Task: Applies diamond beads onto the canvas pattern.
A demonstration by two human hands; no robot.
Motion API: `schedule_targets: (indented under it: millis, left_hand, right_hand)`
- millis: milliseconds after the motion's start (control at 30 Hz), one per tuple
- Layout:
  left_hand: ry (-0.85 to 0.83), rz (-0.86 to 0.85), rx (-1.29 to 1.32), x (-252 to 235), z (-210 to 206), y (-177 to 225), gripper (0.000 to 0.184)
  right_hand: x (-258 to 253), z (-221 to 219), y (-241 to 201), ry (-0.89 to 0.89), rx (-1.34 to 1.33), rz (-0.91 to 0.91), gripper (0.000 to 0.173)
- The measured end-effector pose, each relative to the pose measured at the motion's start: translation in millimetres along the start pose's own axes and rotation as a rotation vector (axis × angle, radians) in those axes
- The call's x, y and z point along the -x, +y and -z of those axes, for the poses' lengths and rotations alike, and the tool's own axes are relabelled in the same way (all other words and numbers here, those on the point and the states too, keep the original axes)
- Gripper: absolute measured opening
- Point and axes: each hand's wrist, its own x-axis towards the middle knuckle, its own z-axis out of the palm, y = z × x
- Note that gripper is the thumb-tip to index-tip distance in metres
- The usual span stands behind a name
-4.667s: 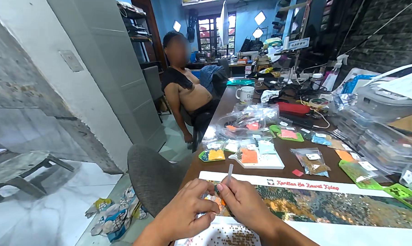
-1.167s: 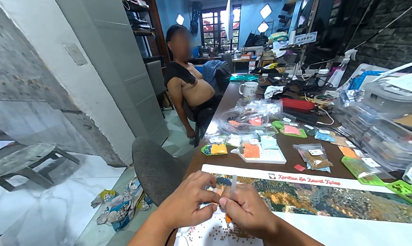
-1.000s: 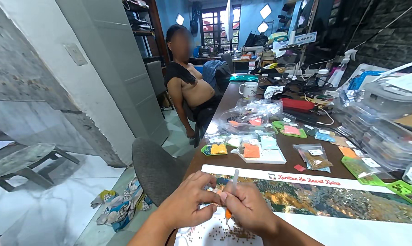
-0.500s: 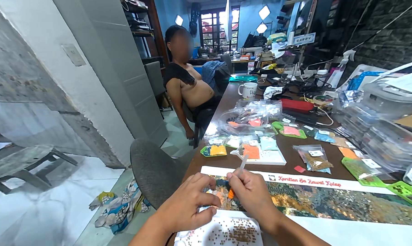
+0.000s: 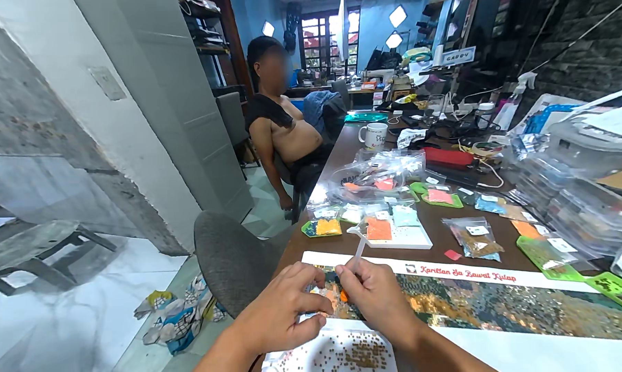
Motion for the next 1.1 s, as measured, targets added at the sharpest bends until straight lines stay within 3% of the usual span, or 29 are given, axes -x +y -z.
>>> schedule_targets:
  millis: [1100]
  left_hand:
    - [0.007, 0.004, 0.015, 0.4, -0.5, -1.0, 0.037]
  right_hand:
    - [0.9, -1.4, 3.7, -0.027, 0.017, 0.121, 0.034]
